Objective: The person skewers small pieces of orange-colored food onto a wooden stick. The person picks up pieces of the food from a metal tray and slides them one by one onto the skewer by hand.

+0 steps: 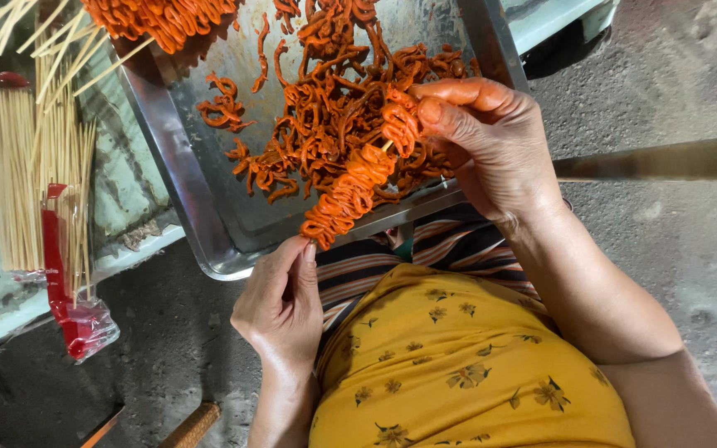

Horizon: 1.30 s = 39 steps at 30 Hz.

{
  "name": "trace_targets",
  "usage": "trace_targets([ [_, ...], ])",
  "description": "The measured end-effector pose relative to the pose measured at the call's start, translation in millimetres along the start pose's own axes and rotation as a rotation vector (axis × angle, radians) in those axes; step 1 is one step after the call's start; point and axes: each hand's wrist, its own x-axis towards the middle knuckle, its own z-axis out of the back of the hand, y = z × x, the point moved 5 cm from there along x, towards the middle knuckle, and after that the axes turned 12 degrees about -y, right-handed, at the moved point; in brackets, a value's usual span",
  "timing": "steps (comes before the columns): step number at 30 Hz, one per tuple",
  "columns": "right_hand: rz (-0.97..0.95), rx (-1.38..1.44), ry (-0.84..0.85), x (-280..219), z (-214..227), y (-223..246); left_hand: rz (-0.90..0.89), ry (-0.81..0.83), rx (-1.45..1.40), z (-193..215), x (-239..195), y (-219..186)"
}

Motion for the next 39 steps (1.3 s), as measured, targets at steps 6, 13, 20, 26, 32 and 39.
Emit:
trace_targets([
  [6,0.143,-0.057,0.033,-3,-4,6,-0.098,-0.014,0.014,2,-1,-3],
  [13,0.364,-0.38,0.042,-14,-11,18,-0.088,-0.016,0.035,3,0,-9],
  [20,-0.156,0.162,0.211,-10,-35,16,-0.063,-0.011,-0.03,-3,3,-8],
  [26,-0.243,0.126,0.134,-6,-27,-4,-0.117,-0.028,0.045,-5,-2,-7],
  [32,-0.355,0.195,0.071,-10,-23,-18,-0.144,-0.022,0.048,-8,-9,3],
  [39,-0.375,0.189,0.135,-13,-26,-26,-0.151,-0.02,0.036,-5,-6,-11],
])
